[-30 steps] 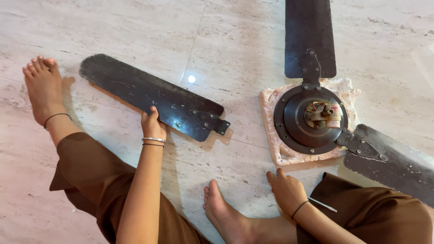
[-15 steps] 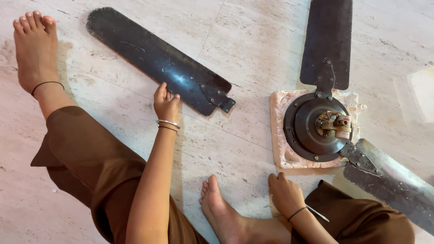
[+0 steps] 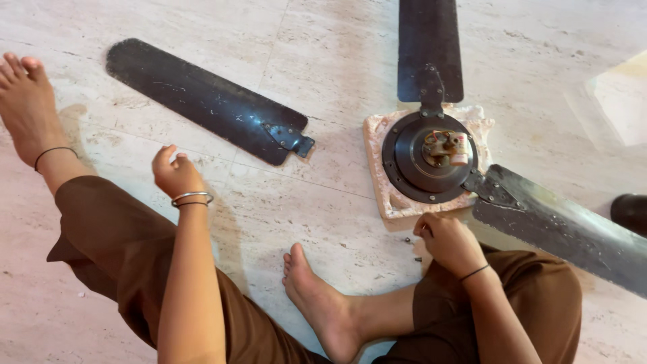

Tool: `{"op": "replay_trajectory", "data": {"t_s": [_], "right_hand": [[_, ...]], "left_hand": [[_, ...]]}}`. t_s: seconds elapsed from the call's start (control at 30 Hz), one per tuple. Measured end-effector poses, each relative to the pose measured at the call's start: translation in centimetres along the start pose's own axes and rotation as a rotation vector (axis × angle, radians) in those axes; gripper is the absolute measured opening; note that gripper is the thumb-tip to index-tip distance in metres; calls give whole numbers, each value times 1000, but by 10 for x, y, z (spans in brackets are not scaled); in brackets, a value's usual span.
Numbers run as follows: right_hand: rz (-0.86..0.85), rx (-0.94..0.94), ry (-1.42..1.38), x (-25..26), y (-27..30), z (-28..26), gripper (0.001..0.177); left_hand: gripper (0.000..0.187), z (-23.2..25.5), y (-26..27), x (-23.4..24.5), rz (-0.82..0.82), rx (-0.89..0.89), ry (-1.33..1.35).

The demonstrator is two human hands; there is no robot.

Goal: The person sits on the floor and uses a screwdriver to remove the screws holding the fan blades to the motor housing. They detach two blades one by one and place them on the floor, leaving one blade still attached to the fan hub.

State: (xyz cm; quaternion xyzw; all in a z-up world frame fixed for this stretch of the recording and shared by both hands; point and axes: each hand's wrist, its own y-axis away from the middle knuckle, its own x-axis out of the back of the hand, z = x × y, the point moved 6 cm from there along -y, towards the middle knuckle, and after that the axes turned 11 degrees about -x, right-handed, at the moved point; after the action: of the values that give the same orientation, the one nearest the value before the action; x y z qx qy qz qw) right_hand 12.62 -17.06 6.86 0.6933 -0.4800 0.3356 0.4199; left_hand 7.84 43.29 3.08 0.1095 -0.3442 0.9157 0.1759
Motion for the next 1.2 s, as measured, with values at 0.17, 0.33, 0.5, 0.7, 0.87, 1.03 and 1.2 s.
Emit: {"op": "replay_trajectory", "data": {"t_s": [0.17, 0.33, 0.5, 0.7, 0.87, 1.03, 1.2], "right_hand": [[-15, 0, 153, 1, -14, 27, 9], [-305, -145, 506, -67, -23, 33, 21], [-399, -186, 492, -97, -30, 36, 25], [-275, -114, 391, -102, -36, 41, 41], [-129, 31, 195, -97, -48, 31, 54], [-73, 104, 93, -105, -54, 24, 51], [-31, 47, 88, -107, -56, 16, 42]], "left_hand": [[31, 57, -29, 42, 68, 79, 177], [37, 182, -52, 98, -23, -139, 246], [26, 342, -42, 152, -119, -325, 261], [19, 521, 13, 201, -175, -657, 322], [18, 597, 41, 223, -501, -769, 7], [20, 594, 49, 239, -601, -746, -133], [26, 530, 68, 203, -984, -46, 326]]}}
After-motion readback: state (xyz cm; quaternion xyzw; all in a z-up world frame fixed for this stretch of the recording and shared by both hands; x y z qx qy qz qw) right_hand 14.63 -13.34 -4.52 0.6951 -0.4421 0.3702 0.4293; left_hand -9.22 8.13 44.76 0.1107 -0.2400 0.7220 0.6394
